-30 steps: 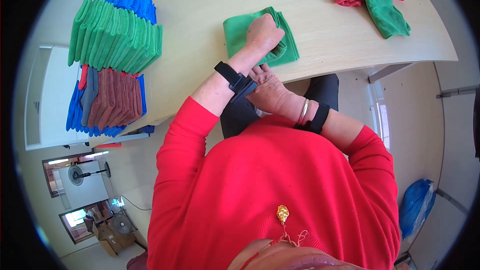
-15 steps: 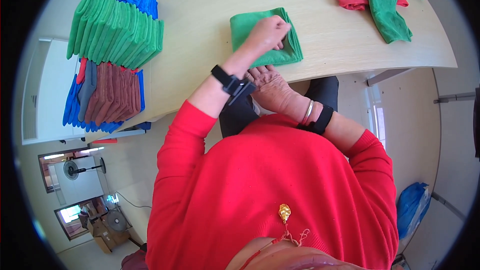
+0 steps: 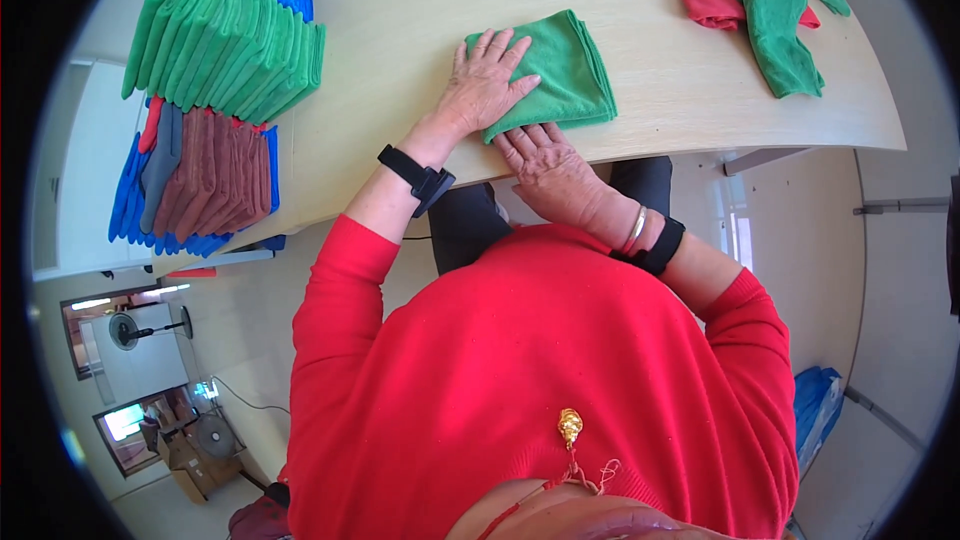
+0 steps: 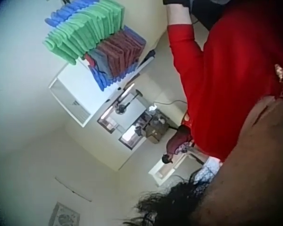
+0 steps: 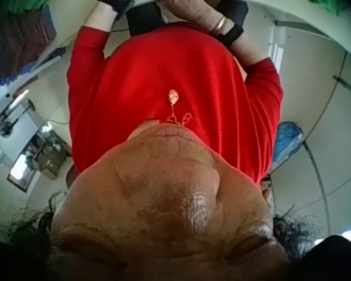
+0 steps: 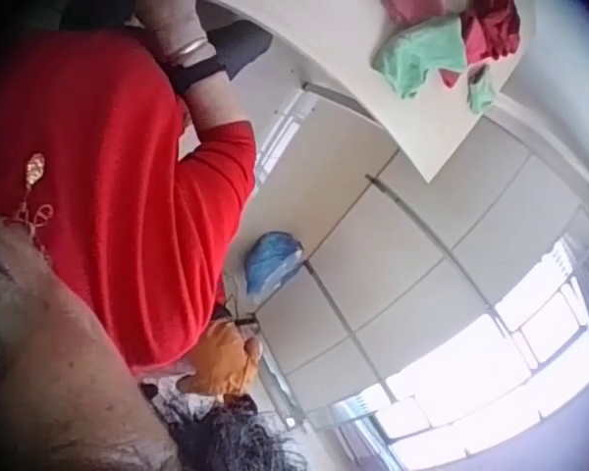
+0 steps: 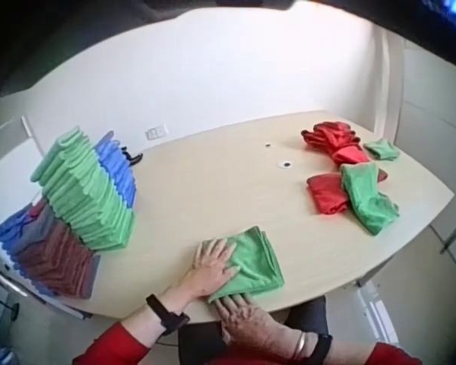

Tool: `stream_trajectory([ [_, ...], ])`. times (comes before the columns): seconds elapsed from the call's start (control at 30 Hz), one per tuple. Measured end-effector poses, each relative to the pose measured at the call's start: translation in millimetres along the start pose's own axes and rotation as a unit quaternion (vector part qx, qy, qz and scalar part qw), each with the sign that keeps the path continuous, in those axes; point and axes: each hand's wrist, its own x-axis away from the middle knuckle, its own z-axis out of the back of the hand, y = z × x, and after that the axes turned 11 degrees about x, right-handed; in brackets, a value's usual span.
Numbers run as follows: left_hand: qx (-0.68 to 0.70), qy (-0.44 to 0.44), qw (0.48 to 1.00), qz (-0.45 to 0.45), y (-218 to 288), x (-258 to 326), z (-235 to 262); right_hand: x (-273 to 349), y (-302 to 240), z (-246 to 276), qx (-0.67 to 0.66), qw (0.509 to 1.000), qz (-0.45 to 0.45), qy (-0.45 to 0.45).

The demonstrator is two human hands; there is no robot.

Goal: The person folds green and red towels by hand, spreading each flat on the table and folding them into smaller rectangles before placing them onto stacks.

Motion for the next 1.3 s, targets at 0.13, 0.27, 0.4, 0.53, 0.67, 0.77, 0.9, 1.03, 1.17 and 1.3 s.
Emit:
stream_trajectory([
  [0.13,-0.045,-0.01,0.998,0.033,1.4,-5.9,-0.3,-0.1,4.0,36.0,-0.105,0.991,0.033,-0.081],
  [0.27,-0.041,-0.001,0.999,0.036,1.3,-0.4,-0.9,-18.8,12.3,50.4,-0.365,0.905,-0.152,-0.156],
  [0.4,-0.052,0.007,0.996,0.069,13.3,13.3,6.3,-37.1,27.8,8.0,-0.11,0.977,-0.178,0.043],
  [0.53,-0.053,0.018,0.982,0.182,36.8,63.3,17.7,-31.7,36.9,-9.3,-0.105,0.986,-0.125,-0.028],
  [0.67,-0.029,-0.033,0.971,0.235,60.3,88.4,53.8,-45.3,59.4,-6.2,-0.252,0.962,-0.079,-0.071],
  [0.77,-0.008,-0.139,0.952,0.273,57.0,87.3,70.6,-52.9,50.6,1.8,-0.088,0.987,-0.122,-0.055],
  [0.9,0.125,0.078,0.988,-0.052,9.6,50.2,48.0,-53.9,24.1,-7.7,0.007,0.987,-0.159,-0.024],
  [1.03,0.091,-0.022,0.995,-0.016,-17.8,13.7,9.4,-42.3,31.9,-22.5,-0.003,0.979,-0.205,0.0],
  [1.17,0.056,-0.017,0.998,0.009,-13.2,7.7,-4.3,-41.8,39.9,-18.6,0.021,0.97,-0.242,-0.017],
  [1.3,0.006,-0.001,0.999,0.035,-9.2,11.7,-2.8,-33.2,42.4,-23.5,0.045,0.955,-0.292,-0.016],
])
